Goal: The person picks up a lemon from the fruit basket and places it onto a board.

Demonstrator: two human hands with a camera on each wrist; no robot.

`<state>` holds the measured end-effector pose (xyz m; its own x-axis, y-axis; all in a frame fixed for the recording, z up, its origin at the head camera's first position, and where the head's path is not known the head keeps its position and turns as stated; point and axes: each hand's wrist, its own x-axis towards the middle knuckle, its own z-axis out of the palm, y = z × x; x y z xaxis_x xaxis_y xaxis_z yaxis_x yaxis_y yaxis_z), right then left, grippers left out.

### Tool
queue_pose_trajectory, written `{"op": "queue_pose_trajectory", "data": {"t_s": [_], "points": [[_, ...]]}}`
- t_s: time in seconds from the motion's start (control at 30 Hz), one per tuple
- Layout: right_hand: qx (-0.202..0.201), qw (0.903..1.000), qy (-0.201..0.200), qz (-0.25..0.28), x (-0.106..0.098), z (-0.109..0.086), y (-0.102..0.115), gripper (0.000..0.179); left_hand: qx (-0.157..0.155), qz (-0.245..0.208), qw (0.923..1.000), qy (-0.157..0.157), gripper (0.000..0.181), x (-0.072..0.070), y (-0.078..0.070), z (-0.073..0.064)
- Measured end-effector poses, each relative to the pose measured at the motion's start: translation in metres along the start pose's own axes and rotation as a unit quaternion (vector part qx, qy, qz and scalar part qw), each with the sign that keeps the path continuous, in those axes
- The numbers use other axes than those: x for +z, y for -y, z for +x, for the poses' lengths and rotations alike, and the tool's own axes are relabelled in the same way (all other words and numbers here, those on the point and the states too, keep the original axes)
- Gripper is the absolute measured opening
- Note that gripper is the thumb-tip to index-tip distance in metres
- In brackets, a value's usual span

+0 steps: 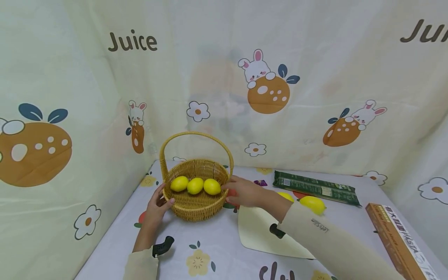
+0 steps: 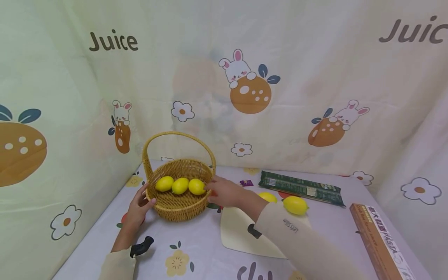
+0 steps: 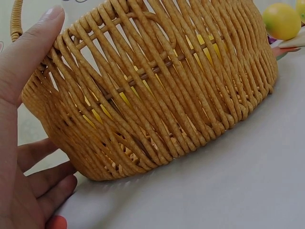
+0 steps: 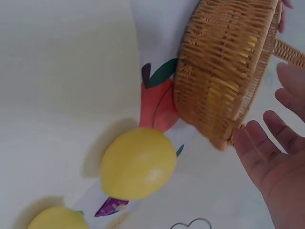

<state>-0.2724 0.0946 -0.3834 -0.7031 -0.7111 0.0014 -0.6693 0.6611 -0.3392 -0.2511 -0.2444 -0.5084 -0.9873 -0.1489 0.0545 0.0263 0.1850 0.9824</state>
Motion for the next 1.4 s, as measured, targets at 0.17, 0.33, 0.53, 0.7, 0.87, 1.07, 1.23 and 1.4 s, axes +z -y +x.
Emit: {"op": "queue_pose_trajectory", "data": {"t_s": [0.17,0.33,0.53,0.7,0.87,1.07,1.23,1.4], "points": [[-0.01,0.9997,-0.01,-0.019,0.001,0.007,0.005,0.038,0.004,0.0,1.0,-0.006,0.077,0.002,-0.001,-0.001],[0.002,0.9999,-0.01,-0.011,0.008,0.017,0.006,0.042,0.002,-0.001,1.0,-0.004,0.077,0.001,-0.002,-0.001],[0.028,0.9995,-0.016,0.004,0.015,0.028,0.009,0.045,0.003,0.0,1.0,-0.003,0.077,0.001,-0.003,-0.002],[0.029,0.9992,-0.02,0.019,0.024,0.034,0.015,0.047,0.002,0.005,0.9999,-0.009,0.078,0.001,-0.002,-0.002],[0.047,0.9984,-0.026,0.017,0.035,0.041,0.014,0.051,0.0,0.007,0.9999,-0.012,0.078,0.002,0.0,-0.001],[0.096,0.9951,-0.024,0.007,0.046,0.055,0.015,0.058,0.005,0.012,0.9999,-0.01,0.077,0.002,-0.001,0.001],[0.129,0.9913,-0.025,-0.012,0.05,0.065,0.023,0.062,0.003,0.011,0.9999,-0.008,0.076,0.0,0.0,0.002],[0.158,0.9851,-0.027,-0.062,0.054,0.071,0.029,0.064,0.007,0.012,0.9999,-0.003,0.076,0.0,0.001,0.0]]}}
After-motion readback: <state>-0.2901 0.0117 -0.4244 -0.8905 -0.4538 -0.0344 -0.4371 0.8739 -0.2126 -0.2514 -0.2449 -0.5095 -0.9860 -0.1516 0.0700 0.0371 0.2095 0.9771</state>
